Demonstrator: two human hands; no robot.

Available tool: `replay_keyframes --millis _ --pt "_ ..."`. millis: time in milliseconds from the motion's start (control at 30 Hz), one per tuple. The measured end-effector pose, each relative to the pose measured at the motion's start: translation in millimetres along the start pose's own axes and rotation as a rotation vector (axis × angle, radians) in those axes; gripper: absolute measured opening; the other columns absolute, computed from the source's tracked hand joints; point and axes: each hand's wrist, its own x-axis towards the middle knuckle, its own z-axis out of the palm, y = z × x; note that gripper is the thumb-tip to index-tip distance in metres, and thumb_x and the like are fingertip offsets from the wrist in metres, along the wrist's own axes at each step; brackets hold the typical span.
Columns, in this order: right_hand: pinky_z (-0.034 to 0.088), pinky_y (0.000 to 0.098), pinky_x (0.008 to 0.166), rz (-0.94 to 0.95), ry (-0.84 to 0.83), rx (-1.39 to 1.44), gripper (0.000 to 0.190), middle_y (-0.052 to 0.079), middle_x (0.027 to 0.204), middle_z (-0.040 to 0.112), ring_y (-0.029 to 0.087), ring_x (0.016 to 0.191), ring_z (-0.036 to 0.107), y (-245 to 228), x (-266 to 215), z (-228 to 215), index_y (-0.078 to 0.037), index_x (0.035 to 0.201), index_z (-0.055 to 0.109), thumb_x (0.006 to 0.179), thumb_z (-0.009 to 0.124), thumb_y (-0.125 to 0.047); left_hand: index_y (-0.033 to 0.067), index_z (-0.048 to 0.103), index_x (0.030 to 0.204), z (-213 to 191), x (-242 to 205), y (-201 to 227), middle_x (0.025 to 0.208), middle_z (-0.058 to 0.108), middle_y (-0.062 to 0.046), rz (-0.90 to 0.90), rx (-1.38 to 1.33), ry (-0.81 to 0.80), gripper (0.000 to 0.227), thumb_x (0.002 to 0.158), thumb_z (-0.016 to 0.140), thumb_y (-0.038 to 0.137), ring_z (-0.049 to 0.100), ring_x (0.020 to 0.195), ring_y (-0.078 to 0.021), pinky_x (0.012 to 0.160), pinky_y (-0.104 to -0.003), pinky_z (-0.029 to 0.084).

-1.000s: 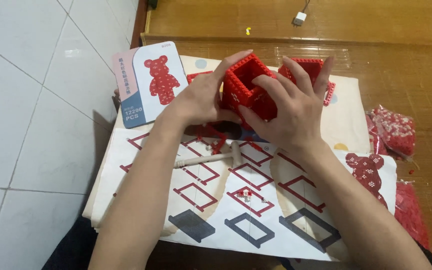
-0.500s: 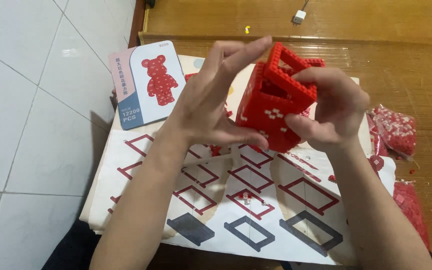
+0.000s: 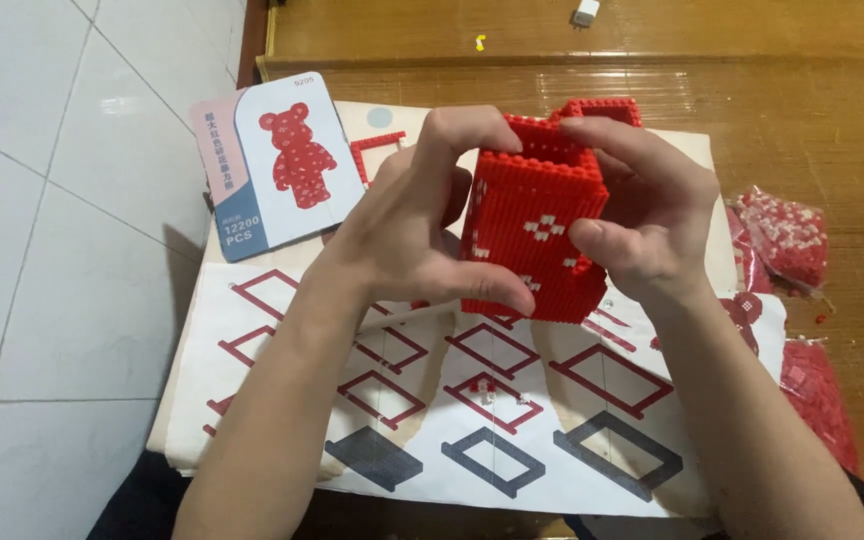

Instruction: Assembling a 3D model using small red interlocking plastic blocks and a small toy hammer.

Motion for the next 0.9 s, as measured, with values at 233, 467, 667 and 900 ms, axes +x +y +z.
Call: replay_keyframes --millis 233,467,667,900 --pt "0.064 0.0363 0.098 -0.039 -0.004 0.005 0.063 0.018 0.132 0.061 0.029 0.112 0.071 -3 4 3 -0.008 0.144 0.043 0.089 0.071 -0.022 0.0208 0.036 0.143 0 -3 -9 0.136 0.061 -0.007 0.053 0.179 0.038 0.095 0.075 0.09 0.061 0.073 0.105 -0.0241 0.086 -0.034 0.064" --pt "0.063 0.0371 0.099 0.008 -0.017 0.115 0.066 0.019 0.13 0.06 0.029 0.113 0.069 -6 5 5 -0.008 0.14 0.04 0.084 0.074 -0.016 0.0166 0.048 0.133 -2 5 15 0.129 0.069 -0.008 -0.151 0.09 0.047 0.04 0.109 0.037 0.047 0.069 0.081 -0.0145 0.064 -0.024 0.053" --pt "0.06 0.0456 0.122 -0.044 0.011 0.1 0.062 0.012 0.137 0.051 0.028 0.131 0.061 1 5 3 -0.011 0.139 0.043 0.085 0.075 -0.016 0.016 0.054 0.125 2 4 9 0.123 0.067 -0.005 -0.223 -0.145 0.116 0.037 0.108 0.045 0.047 0.073 0.102 -0.0172 0.077 -0.023 0.065" --pt "0.059 0.0456 0.125 -0.082 -0.015 0.084 0.057 0.016 0.151 0.05 0.031 0.138 0.058 0 5 6 -0.013 0.14 0.047 0.09 0.075 -0.016 0.0183 0.056 0.124 4 4 5 0.121 0.067 -0.004 -0.25 -0.217 0.119 0.041 0.106 0.048 0.053 0.073 0.101 -0.0162 0.078 -0.023 0.064"
